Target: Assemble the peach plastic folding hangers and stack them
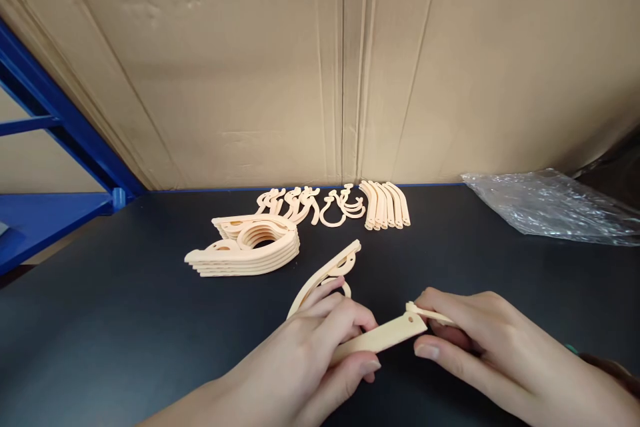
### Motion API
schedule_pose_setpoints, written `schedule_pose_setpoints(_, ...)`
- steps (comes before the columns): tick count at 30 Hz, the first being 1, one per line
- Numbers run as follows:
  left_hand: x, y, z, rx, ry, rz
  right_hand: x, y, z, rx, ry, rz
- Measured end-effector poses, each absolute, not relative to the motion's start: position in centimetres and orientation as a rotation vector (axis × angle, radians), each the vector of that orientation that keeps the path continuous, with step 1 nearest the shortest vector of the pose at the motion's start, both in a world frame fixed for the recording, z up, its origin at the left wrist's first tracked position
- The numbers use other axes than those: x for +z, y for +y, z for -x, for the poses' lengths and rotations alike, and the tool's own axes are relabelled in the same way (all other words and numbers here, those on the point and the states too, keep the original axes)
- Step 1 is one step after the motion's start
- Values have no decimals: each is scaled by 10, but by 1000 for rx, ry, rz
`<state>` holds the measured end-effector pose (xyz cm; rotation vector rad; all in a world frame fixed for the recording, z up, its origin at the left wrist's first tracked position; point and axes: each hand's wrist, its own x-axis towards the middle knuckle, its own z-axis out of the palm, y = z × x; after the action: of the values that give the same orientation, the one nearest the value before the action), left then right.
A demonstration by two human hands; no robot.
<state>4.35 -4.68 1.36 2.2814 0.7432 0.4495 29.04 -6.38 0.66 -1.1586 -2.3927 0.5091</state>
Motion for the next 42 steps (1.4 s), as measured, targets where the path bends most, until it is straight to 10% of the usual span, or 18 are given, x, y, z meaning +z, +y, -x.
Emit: schedule_pose_setpoints(42, 11, -44, -44, 357, 731, -2297, -3, -58, -298, -826, -2568, 704)
